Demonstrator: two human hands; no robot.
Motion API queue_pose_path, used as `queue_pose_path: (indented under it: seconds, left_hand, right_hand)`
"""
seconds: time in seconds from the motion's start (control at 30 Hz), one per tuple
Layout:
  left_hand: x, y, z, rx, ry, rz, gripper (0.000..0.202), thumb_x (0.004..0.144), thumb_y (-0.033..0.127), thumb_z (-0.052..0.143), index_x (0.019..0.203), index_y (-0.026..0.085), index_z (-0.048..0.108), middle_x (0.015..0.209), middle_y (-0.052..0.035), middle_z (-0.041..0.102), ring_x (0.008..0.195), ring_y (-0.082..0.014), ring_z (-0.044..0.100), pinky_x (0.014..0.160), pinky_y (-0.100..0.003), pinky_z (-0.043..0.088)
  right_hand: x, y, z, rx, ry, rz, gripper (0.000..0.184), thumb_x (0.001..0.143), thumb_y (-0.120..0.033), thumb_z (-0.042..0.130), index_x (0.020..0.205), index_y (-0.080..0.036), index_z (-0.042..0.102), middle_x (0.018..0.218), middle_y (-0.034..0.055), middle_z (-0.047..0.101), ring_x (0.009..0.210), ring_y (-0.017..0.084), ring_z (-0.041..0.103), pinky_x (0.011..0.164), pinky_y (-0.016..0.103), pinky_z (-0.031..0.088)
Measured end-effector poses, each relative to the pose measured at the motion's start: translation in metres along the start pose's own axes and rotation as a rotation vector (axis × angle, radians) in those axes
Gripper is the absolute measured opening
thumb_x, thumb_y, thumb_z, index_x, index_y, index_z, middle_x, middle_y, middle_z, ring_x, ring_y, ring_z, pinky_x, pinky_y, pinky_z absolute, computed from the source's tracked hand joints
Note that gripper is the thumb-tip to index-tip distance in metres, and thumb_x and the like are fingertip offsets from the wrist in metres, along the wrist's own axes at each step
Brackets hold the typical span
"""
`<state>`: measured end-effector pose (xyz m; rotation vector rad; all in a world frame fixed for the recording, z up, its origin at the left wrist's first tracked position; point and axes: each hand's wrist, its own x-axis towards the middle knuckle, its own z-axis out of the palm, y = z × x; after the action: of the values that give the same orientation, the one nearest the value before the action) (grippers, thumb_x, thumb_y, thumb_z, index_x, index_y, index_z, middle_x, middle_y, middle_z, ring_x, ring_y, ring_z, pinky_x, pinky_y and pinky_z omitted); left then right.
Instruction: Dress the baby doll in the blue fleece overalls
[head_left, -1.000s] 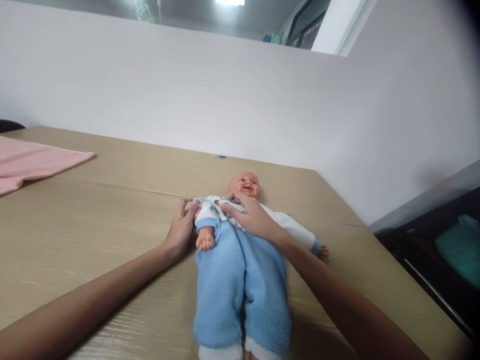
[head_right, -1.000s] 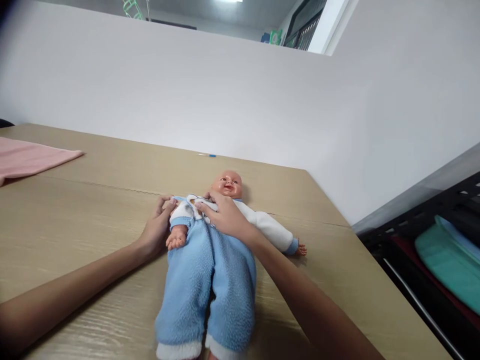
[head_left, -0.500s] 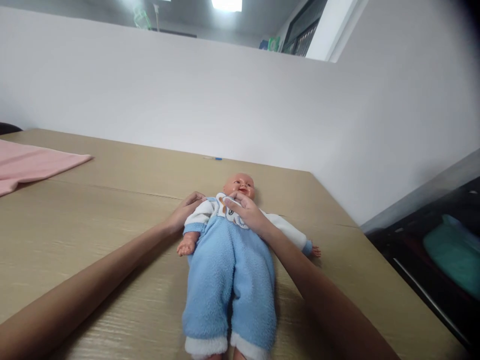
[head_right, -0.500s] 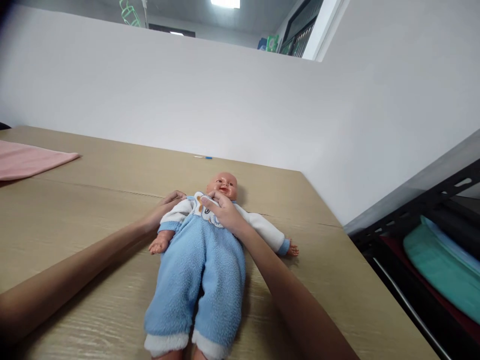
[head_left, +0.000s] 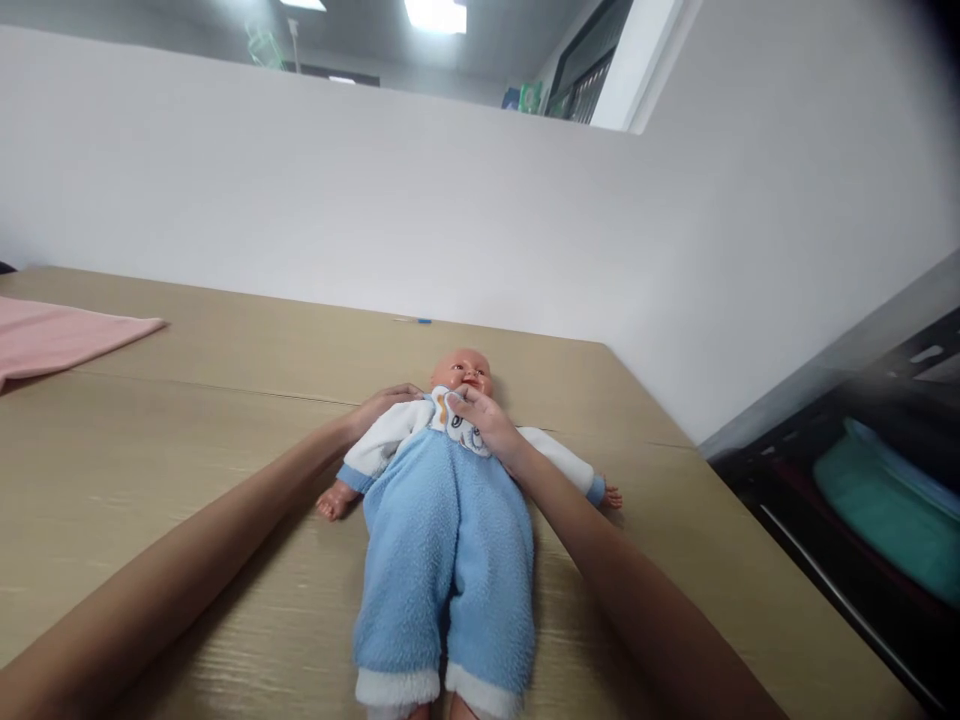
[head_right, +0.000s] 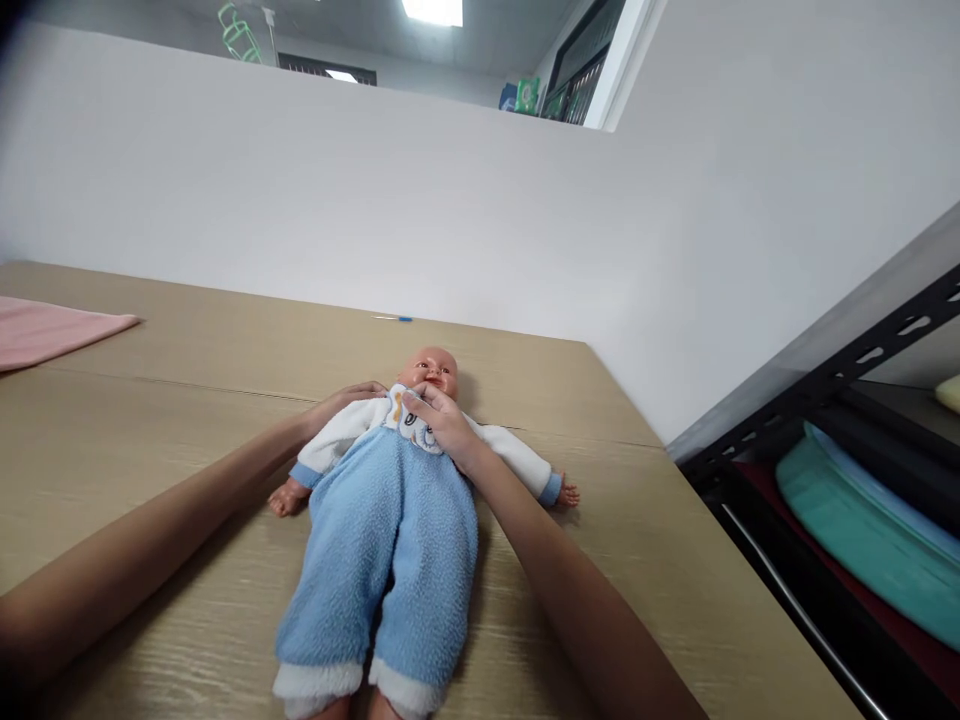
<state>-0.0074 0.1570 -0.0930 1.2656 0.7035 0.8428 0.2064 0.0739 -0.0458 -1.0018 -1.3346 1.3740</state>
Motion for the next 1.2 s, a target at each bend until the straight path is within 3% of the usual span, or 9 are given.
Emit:
queue_pose_path:
  seconds: [0.23, 0.37, 0.57, 0.73, 0.87, 0.93, 1.0, 1.1, 1.2]
  left_hand:
    - [-0.013, 0.008, -0.003, 0.035, -0.054, 0.015, 0.032, 0.071, 0.038, 0.089, 0.089, 0.019, 0.071, 0.093, -0.0016, 0.072, 0.085, -0.0185, 0.066, 0.086, -0.032, 0.054]
    - [-0.01, 0.013, -0.001, 0.097, -0.076, 0.042, 0.031, 0.082, 0.042, 0.086, 0.092, 0.016, 0.071, 0.095, -0.0033, 0.072, 0.088, -0.0188, 0.068, 0.09, -0.035, 0.057]
    - [-0.01, 0.014, 0.0, 0.251, -0.055, 0.071, 0.037, 0.104, 0.047, 0.068, 0.124, 0.015, 0.069, 0.123, -0.0096, 0.071, 0.107, -0.0241, 0.071, 0.095, -0.044, 0.062]
    - [-0.017, 0.015, 0.005, 0.384, -0.017, 0.089, 0.035, 0.103, 0.05, 0.066, 0.112, 0.016, 0.068, 0.111, -0.0078, 0.072, 0.098, -0.0224, 0.068, 0.088, -0.04, 0.059]
    - [-0.033, 0.037, 0.0, 0.612, 0.043, 0.198, 0.034, 0.098, 0.051, 0.067, 0.107, 0.019, 0.066, 0.105, -0.0073, 0.067, 0.094, -0.0229, 0.059, 0.087, -0.039, 0.051]
    - [-0.048, 0.055, -0.006, 0.861, -0.043, 0.322, 0.031, 0.1, 0.05, 0.063, 0.109, 0.02, 0.066, 0.114, -0.0094, 0.065, 0.106, -0.0259, 0.057, 0.096, -0.041, 0.05]
    - [-0.063, 0.074, -0.011, 0.995, -0.245, 0.357, 0.027, 0.102, 0.046, 0.063, 0.113, 0.023, 0.069, 0.13, -0.0105, 0.063, 0.127, -0.0285, 0.054, 0.111, -0.043, 0.046]
    - [-0.079, 0.091, -0.017, 1.082, -0.467, 0.26, 0.026, 0.092, 0.042, 0.077, 0.115, 0.029, 0.076, 0.154, -0.0072, 0.054, 0.15, -0.0335, 0.041, 0.126, -0.045, 0.037]
    - [-0.083, 0.093, -0.02, 1.121, -0.543, 0.184, 0.042, 0.081, 0.041, 0.089, 0.122, 0.035, 0.078, 0.167, -0.0037, 0.046, 0.156, -0.0387, 0.035, 0.125, -0.045, 0.04]
  right_hand:
    - [-0.004, -0.009, -0.005, -0.093, 0.004, 0.027, 0.061, 0.074, -0.077, 0.083, 0.087, -0.024, 0.058, 0.081, -0.0016, 0.068, 0.071, 0.015, 0.062, 0.065, 0.025, 0.05]
    - [-0.011, -0.029, -0.021, -0.281, -0.016, 0.038, 0.049, 0.075, -0.062, 0.091, 0.09, -0.021, 0.07, 0.088, 0.0018, 0.076, 0.082, 0.019, 0.068, 0.072, 0.028, 0.051]
    - [-0.02, -0.049, -0.038, -0.705, -0.041, 0.053, 0.04, 0.09, -0.056, 0.08, 0.104, -0.019, 0.08, 0.109, 0.0072, 0.081, 0.102, 0.029, 0.073, 0.082, 0.034, 0.054]
    - [-0.02, -0.046, -0.038, -0.752, -0.105, 0.088, 0.04, 0.093, -0.053, 0.077, 0.112, -0.019, 0.077, 0.117, 0.0085, 0.081, 0.108, 0.03, 0.073, 0.091, 0.036, 0.056]
    - [-0.02, -0.047, -0.039, -0.781, -0.111, 0.076, 0.041, 0.095, -0.053, 0.074, 0.117, -0.018, 0.076, 0.124, 0.0101, 0.079, 0.113, 0.031, 0.072, 0.097, 0.038, 0.055]
    - [-0.02, -0.048, -0.041, -0.791, -0.129, 0.056, 0.043, 0.096, -0.054, 0.074, 0.121, -0.019, 0.075, 0.126, 0.0097, 0.078, 0.116, 0.031, 0.071, 0.099, 0.038, 0.054]
    - [-0.02, -0.048, -0.044, -0.788, -0.162, 0.034, 0.045, 0.097, -0.056, 0.072, 0.122, -0.019, 0.075, 0.125, 0.0087, 0.078, 0.116, 0.03, 0.07, 0.099, 0.037, 0.053]
    - [-0.02, -0.047, -0.048, -0.775, -0.194, 0.015, 0.046, 0.096, -0.061, 0.071, 0.113, -0.019, 0.075, 0.115, 0.0074, 0.078, 0.108, 0.03, 0.069, 0.095, 0.038, 0.052]
    - [-0.02, -0.046, -0.051, -0.733, -0.215, 0.009, 0.046, 0.096, -0.063, 0.07, 0.112, -0.02, 0.076, 0.114, 0.006, 0.077, 0.109, 0.03, 0.068, 0.097, 0.039, 0.052]
